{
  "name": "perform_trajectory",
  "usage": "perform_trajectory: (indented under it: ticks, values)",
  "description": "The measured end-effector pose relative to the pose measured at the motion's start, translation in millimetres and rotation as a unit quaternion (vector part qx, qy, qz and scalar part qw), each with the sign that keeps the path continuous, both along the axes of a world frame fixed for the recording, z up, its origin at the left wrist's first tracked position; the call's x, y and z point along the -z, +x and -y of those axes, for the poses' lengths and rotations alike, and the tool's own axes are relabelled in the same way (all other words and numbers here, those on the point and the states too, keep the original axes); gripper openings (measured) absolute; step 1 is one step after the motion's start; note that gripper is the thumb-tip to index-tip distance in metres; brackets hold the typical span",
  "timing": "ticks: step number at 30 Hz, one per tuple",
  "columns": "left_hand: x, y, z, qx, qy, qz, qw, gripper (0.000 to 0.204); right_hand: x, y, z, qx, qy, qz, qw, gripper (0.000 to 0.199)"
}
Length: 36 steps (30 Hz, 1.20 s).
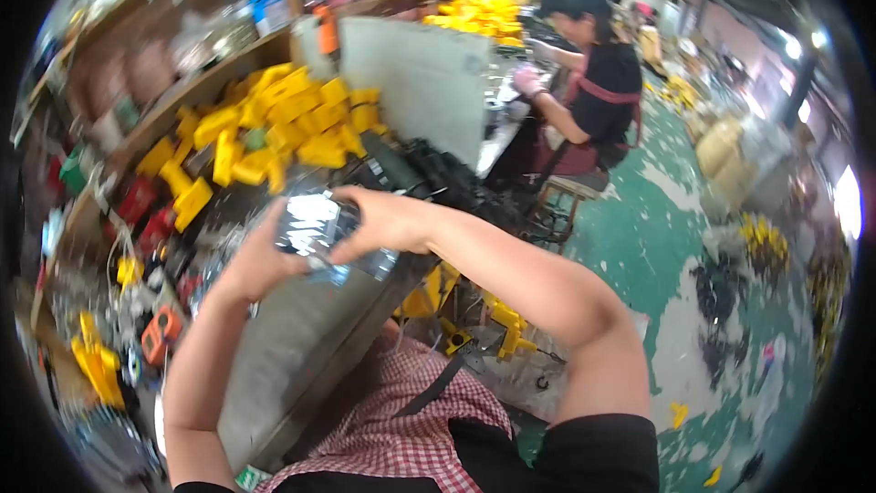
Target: Assembling mechanical components using screws and an electric screwdriver in a workshop setting.
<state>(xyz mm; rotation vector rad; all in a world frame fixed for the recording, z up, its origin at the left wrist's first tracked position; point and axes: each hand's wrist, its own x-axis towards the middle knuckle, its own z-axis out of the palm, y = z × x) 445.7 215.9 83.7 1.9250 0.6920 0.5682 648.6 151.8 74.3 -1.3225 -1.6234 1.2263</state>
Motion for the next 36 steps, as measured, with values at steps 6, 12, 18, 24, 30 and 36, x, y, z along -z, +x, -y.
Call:
perform_trajectory:
  ticks: [6,12,18,24,30,36]
  values:
    - [49,172,19,0.23,0.032,-0.069,0.97,0.073,58,126,111,0.227,-0.032,-0.019,0.973,0.097]
    - [68,286,19,0.326,0.077,-0.131,0.933,0.077,104,189,137,0.33,-0.021,-0.186,0.925,0.093]
    - [20,372,-5,0.307,0.251,-0.185,0.899,0.074,94,258,96,0.357,0.053,-0.27,0.892,0.093]
    - [-97,406,-11,0.315,0.193,-0.249,0.895,0.073,4,322,74,0.284,0.102,-0.235,0.924,0.08]
    - [-174,403,-47,0.302,0.18,-0.229,0.908,0.075,-71,337,22,0.205,0.143,-0.235,0.939,0.043]
    - [-174,423,-162,0.23,0.169,-0.413,0.865,0.092,-32,337,-107,0.194,0.084,-0.304,0.929,0.039]
